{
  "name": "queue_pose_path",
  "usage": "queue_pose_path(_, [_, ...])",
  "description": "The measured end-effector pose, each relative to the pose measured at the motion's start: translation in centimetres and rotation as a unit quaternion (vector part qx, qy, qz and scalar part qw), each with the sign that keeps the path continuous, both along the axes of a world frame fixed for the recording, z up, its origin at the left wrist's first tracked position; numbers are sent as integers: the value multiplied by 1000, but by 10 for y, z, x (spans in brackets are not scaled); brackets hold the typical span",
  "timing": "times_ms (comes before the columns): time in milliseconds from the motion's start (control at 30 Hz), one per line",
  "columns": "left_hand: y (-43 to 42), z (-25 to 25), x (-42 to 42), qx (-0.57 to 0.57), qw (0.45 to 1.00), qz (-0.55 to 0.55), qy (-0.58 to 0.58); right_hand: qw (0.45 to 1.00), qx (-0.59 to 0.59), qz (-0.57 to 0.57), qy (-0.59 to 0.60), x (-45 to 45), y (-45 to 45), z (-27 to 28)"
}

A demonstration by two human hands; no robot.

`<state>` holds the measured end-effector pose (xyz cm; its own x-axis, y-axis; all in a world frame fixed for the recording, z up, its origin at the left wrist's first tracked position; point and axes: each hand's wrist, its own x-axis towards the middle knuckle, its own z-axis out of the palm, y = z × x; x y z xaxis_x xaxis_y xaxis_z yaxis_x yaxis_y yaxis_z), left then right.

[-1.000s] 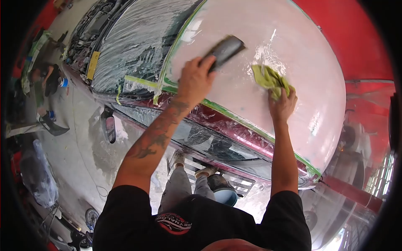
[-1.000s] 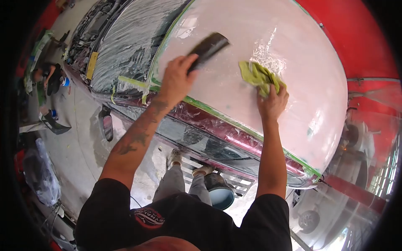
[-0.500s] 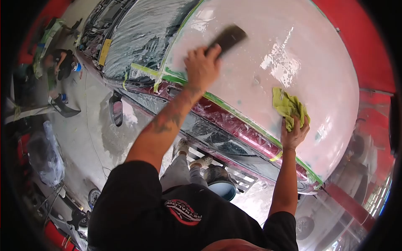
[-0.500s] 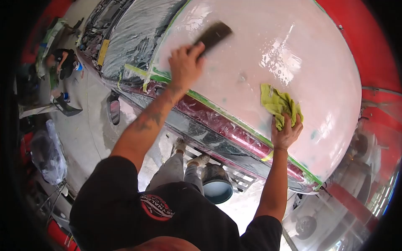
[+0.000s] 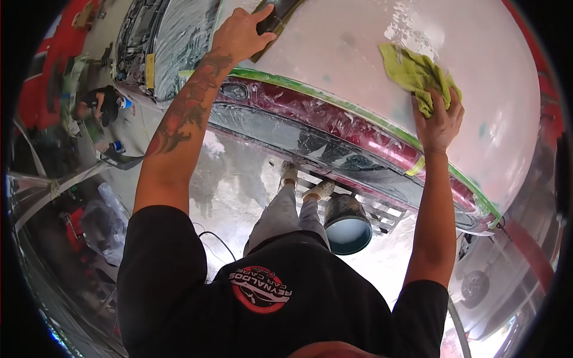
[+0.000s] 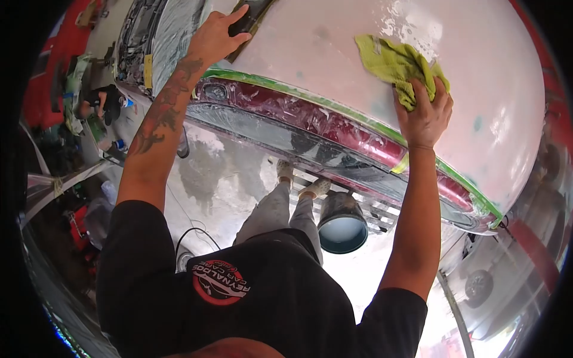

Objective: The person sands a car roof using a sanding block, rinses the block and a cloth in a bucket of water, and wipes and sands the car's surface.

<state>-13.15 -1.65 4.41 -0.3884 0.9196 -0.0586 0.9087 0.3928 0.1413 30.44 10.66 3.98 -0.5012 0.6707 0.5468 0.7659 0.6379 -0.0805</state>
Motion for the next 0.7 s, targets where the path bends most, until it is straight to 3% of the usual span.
queue_pose_path(33, [5,32,21,-80,996,29,-35,1000,1,1,-5,1,0,-1])
queue_pose_path(167, [2,41,26,-23,998,1,-58,1000,8,0,-9,4,0,-3])
queue_pose_path(233, [9,64,37,-112,980,80,-144,1000,9,-4,-8,4,0,-4])
queue_pose_path(267, [6,54,33,-112,980,79,-143,1000,9,-4,-10,4,0,-4])
queue_pose_path(333, [0,32,23,-9,1000,3,-27,1000,10,-4,-10,5,0,-5])
queue_pose_path(533, [-3,36,27,-1,999,17,-48,1000,15,-15,-11,5,-2,-7])
queue_pose_path(600, [0,3,1,-11,999,10,-31,1000,17,-20,-12,4,-2,-8])
queue_pose_path(700, [-9,-6,6,12,1000,9,1,1000,-3,-5,-20,4,-11,2])
